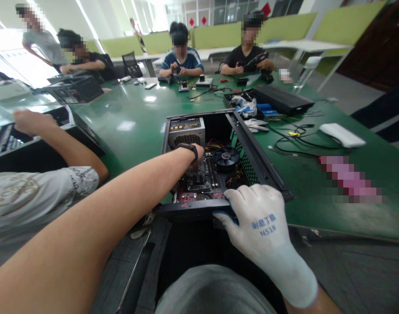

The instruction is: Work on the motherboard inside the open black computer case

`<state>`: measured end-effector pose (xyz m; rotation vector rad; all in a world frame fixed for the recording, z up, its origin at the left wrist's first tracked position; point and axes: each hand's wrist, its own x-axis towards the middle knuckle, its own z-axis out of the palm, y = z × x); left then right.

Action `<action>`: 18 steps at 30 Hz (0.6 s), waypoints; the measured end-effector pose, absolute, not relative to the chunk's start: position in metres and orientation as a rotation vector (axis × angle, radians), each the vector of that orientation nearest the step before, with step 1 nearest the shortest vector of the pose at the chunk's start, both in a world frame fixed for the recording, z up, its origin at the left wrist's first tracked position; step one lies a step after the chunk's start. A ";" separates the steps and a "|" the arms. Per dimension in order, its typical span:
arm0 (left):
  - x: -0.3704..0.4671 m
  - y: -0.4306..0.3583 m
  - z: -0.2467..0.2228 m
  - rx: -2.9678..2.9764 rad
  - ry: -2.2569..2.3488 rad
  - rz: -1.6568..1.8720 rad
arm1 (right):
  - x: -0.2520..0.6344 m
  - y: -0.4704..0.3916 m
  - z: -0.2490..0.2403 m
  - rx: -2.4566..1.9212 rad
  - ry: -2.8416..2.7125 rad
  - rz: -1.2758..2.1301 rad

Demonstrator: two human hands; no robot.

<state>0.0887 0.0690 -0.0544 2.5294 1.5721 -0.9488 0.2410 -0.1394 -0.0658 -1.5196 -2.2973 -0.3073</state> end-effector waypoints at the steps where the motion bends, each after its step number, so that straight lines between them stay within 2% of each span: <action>1: 0.089 0.068 -0.054 2.533 1.569 -0.954 | 0.241 -0.139 -0.066 -1.516 -2.299 -0.307; 8: 0.085 0.069 -0.055 2.505 1.578 -0.828 | 0.240 -0.139 -0.066 -1.509 -2.295 -0.316; 18: 0.083 0.074 -0.062 2.533 1.579 -0.836 | 0.241 -0.140 -0.066 -1.519 -2.297 -0.318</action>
